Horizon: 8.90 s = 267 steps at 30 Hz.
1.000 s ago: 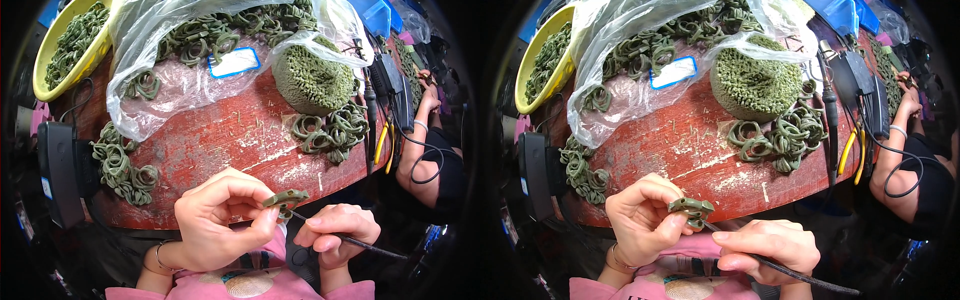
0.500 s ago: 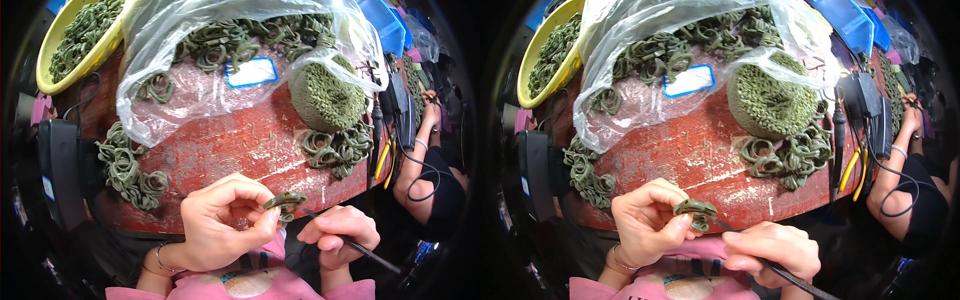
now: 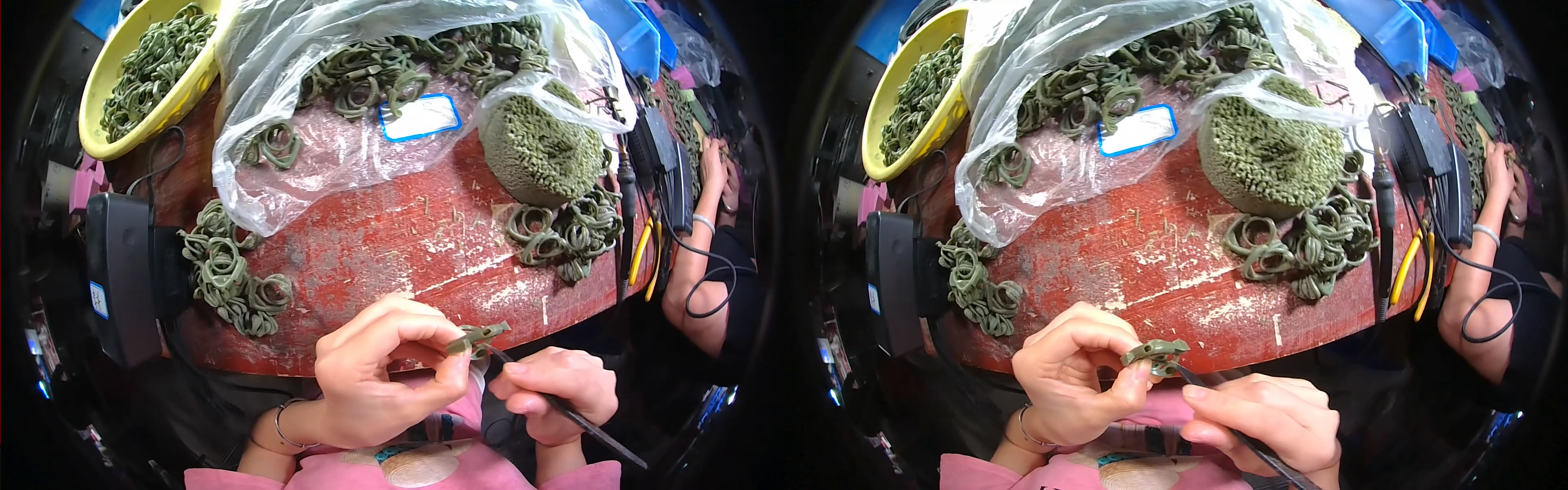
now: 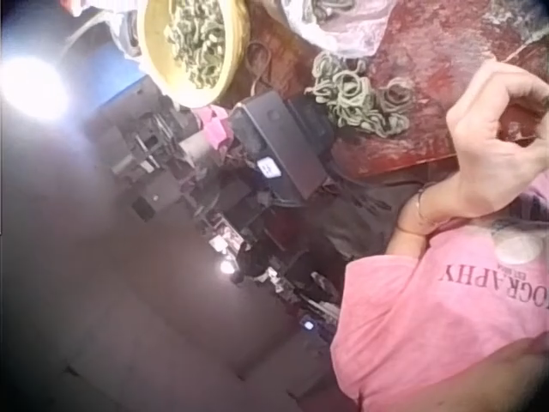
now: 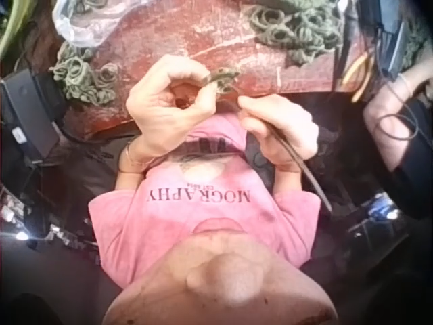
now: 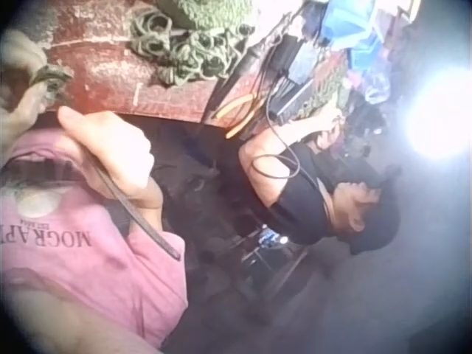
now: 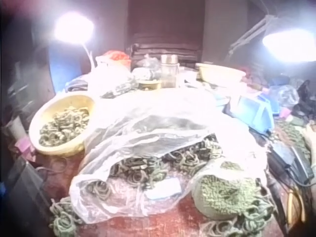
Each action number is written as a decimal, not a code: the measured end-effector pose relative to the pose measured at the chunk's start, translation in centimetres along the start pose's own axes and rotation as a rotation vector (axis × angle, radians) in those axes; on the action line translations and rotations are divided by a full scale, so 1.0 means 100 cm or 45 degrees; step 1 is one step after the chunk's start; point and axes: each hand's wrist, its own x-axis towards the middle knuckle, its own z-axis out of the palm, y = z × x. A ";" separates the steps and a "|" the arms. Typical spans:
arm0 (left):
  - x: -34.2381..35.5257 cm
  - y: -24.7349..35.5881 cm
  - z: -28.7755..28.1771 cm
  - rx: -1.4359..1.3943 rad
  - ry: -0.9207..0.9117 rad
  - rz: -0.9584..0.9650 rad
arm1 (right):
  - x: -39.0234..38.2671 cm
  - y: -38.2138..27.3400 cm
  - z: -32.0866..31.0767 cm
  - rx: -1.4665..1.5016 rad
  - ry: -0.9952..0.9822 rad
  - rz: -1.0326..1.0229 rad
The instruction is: Using a small scraping tool and a heat source to prepare or clean green wax wick loops.
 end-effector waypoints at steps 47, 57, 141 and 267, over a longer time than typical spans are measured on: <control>-0.023 0.001 -0.012 0.272 0.031 0.315 | -0.018 -0.001 0.024 -0.273 0.205 -0.295; -0.028 0.004 -0.007 0.418 0.029 0.461 | -0.018 -0.005 0.021 -0.268 0.046 -0.235; -0.006 -0.029 0.012 0.142 0.499 0.367 | -0.011 0.023 -0.004 -0.764 -0.119 0.015; -0.008 0.004 -0.006 -0.304 0.077 0.117 | 0.036 0.010 -0.038 -0.490 0.679 -0.183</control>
